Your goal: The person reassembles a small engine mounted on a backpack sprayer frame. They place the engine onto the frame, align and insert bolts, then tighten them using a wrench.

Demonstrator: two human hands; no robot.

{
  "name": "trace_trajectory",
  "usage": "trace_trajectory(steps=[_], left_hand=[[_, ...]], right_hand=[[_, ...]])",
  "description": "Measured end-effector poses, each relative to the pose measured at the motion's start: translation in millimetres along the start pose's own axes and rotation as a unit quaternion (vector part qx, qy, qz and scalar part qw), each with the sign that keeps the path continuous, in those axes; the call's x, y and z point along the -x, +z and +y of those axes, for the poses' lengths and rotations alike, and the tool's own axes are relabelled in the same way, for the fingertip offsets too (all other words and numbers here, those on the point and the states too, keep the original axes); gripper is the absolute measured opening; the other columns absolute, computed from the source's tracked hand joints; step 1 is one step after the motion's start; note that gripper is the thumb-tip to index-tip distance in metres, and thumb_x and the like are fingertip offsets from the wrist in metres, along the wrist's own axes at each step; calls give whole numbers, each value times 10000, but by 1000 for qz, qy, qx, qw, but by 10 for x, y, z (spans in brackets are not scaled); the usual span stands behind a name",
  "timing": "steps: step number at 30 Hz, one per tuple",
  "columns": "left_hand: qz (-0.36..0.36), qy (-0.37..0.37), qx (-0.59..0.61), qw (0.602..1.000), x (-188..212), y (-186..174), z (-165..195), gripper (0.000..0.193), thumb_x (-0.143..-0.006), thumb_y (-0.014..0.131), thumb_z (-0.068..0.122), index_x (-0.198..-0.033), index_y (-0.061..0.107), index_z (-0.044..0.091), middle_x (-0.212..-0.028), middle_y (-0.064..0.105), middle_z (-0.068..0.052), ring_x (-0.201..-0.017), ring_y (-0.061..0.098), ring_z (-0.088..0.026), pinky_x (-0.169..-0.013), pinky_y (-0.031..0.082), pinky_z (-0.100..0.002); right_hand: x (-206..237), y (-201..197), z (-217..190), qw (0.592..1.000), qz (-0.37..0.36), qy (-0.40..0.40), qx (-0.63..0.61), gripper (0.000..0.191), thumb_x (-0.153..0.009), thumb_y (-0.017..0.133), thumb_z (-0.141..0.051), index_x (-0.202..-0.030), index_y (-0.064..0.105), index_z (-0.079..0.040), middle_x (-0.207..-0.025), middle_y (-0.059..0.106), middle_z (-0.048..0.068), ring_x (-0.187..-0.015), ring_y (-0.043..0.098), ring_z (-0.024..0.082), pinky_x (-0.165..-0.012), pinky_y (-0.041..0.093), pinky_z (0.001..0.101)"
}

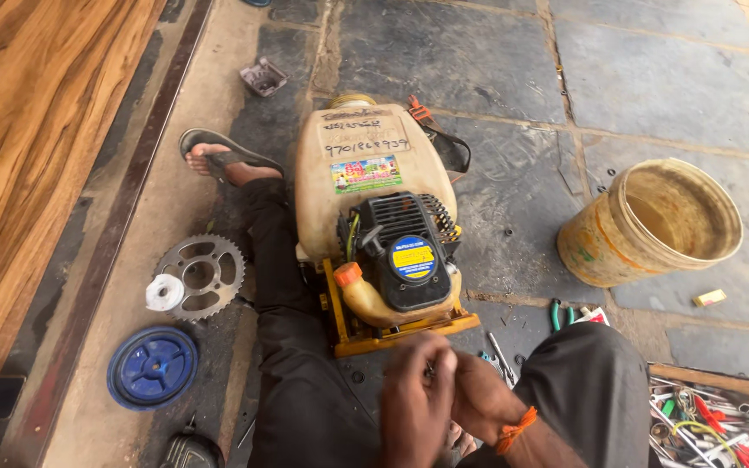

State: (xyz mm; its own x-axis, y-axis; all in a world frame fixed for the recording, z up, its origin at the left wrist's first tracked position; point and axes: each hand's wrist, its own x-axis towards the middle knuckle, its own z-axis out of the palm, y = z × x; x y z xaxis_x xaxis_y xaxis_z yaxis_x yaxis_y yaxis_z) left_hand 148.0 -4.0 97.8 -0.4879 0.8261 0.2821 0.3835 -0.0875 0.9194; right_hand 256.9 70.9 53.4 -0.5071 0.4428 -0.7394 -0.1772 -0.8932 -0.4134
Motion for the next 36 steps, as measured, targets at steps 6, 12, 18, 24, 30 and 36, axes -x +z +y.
trace_trajectory(steps=[6,12,18,24,30,36], left_hand=[[77,-10,-224,972,-629,76,-249,302,-892,786,287,-1084,671,84,-973,652,-91,-920,645,-278,-762,547,-442],[31,-59,-294,953,-764,212,-390,309,-872,808,329,-977,653,83,-943,619,-90,-929,631,-266,-753,556,-422],[67,-27,-274,959,-682,283,-446,208,-894,786,227,-963,660,76,-938,615,-76,-923,630,-259,-796,559,-413],[76,-42,-256,963,-685,305,-463,215,-892,779,217,-979,660,59,-952,607,-81,-934,629,-247,-779,571,-396],[61,-43,-271,960,-664,316,-484,183,-924,759,219,-970,660,72,-951,615,-67,-923,635,-226,-791,572,-386],[64,-35,-287,955,-669,298,-507,165,-925,755,213,-975,666,82,-953,626,-63,-934,644,-223,-800,569,-391]], right_hand=[[124,-73,-421,989,-68,-128,-15,345,-1089,494,-309,-1047,633,4,-976,671,108,-896,669,203,-887,577,379],[252,-250,-1272,976,1,-219,8,354,-1046,540,-355,-1056,639,-16,-957,663,77,-897,659,200,-881,570,352],[232,-313,-1436,972,19,-228,-56,341,-1057,564,-340,-1096,653,-14,-960,656,55,-917,650,182,-891,569,330],[191,-115,-1316,973,-75,-217,-30,347,-1030,587,-350,-1067,674,-16,-943,677,71,-877,665,194,-866,570,324],[59,1,-1254,975,-61,-212,-24,322,-1025,614,-348,-1059,681,-34,-940,675,53,-870,656,172,-853,570,316],[-5,-6,-1283,976,-33,-216,-16,326,-1014,620,-351,-1048,673,-31,-939,673,57,-883,658,181,-859,567,328]])
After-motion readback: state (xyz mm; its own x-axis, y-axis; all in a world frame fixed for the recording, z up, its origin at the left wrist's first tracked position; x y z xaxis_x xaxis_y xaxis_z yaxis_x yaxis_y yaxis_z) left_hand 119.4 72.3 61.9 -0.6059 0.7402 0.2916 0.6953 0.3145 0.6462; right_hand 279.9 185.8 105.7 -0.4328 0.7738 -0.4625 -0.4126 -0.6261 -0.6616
